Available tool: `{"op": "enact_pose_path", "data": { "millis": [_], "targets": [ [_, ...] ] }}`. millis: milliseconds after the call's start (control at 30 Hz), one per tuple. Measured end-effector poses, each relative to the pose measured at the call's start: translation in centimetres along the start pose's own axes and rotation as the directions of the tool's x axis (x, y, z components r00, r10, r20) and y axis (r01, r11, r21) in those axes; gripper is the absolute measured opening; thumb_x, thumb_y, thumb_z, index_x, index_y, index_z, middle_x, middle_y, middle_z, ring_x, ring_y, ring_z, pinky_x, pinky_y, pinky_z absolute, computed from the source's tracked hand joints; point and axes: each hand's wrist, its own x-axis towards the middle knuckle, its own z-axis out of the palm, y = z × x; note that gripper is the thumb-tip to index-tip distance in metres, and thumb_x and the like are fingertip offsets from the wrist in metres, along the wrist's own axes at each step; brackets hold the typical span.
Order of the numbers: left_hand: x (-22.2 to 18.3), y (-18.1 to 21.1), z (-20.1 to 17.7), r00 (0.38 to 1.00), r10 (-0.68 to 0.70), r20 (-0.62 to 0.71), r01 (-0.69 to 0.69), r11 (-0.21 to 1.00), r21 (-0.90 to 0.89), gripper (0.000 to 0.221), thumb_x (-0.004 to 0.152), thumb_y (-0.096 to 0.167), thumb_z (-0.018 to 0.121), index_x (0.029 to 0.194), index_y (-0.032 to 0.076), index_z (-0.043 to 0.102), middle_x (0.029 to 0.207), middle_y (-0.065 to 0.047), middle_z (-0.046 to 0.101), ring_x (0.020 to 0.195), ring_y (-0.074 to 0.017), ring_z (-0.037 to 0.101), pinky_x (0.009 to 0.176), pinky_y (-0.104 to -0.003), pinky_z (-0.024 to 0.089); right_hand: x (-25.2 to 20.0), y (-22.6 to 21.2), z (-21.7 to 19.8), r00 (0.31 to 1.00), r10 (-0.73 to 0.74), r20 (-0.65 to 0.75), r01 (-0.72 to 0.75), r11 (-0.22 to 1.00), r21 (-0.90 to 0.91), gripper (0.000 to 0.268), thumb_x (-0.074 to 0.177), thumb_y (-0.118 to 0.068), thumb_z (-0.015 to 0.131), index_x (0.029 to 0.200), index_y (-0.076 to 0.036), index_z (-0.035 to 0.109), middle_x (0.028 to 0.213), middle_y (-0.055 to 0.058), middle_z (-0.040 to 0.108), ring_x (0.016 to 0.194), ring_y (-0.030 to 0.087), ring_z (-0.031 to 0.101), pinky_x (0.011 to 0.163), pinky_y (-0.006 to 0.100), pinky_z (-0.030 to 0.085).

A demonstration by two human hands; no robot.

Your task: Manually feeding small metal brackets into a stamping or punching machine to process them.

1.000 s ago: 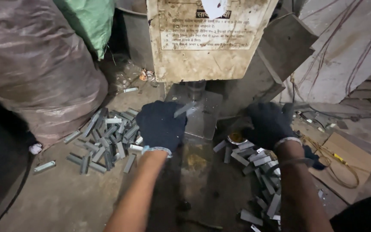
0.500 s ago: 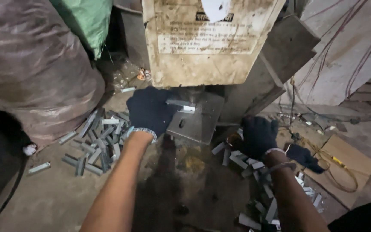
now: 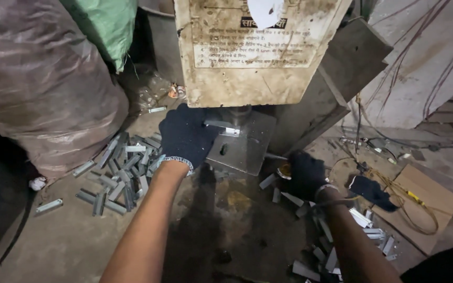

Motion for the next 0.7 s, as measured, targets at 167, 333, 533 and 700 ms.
{"op": "enact_pose_path", "data": {
  "millis": [167, 333, 533, 700],
  "targets": [
    [0.0, -1.0, 0.8, 0.999, 0.025, -0.03, -0.026, 0.998, -0.059, 0.033, 0.072, 0.037, 0.082, 0.102, 0.024, 0.081, 0.104, -0.016, 0.07, 0.096, -0.0405, 0.065, 0.083, -0.053, 0.051, 0.1, 1.4, 2.9, 0.999, 0.024, -0.025, -0.022, 0.995, 0.093, 0.06, 0.079, -0.056, 0.076, 0.115, -0.008, 0.066, 0.111, 0.019, 0.068, 0.102, 0.038, 0.069, 0.085, 0.051, 0.055],
    [0.0, -1.9, 0.7, 0.987, 0.152, -0.059, -0.154, 0.988, -0.026, 0.028, 0.074, 0.037, 0.08, 0.099, 0.024, 0.082, 0.096, -0.013, 0.074, 0.093, -0.0385, 0.068, 0.082, -0.051, 0.053, -0.6, 2.0, 0.5, 1.0, -0.018, -0.001, 0.018, 0.995, 0.101, 0.053, 0.08, -0.05, 0.073, 0.115, -0.011, 0.068, 0.106, 0.018, 0.072, 0.097, 0.039, 0.07, 0.082, 0.051, 0.057],
    [-0.4, -2.4, 1.4, 0.986, 0.137, -0.094, -0.143, 0.987, -0.067, 0.028, 0.072, 0.036, 0.079, 0.095, 0.021, 0.082, 0.097, -0.011, 0.077, 0.093, -0.0366, 0.071, 0.083, -0.049, 0.055, -5.1, -5.6, -17.5, 0.971, -0.019, -0.239, -0.046, 0.964, -0.263, 0.035, 0.078, -0.044, 0.074, 0.105, -0.023, 0.076, 0.1, 0.012, 0.074, 0.096, 0.034, 0.07, 0.096, 0.052, 0.05],
    [-0.5, -3.0, 2.2, 1.0, 0.021, 0.015, -0.019, 0.997, -0.078, 0.037, 0.074, 0.045, 0.079, 0.101, 0.02, 0.08, 0.105, -0.013, 0.075, 0.097, -0.0369, 0.07, 0.085, -0.049, 0.054, -4.3, -1.9, -8.2, 0.945, -0.159, -0.285, 0.303, 0.752, 0.586, 0.019, 0.093, -0.024, 0.066, 0.101, -0.008, 0.072, 0.096, 0.01, 0.076, 0.091, 0.024, 0.072, 0.078, 0.037, 0.058]
  ]
}}
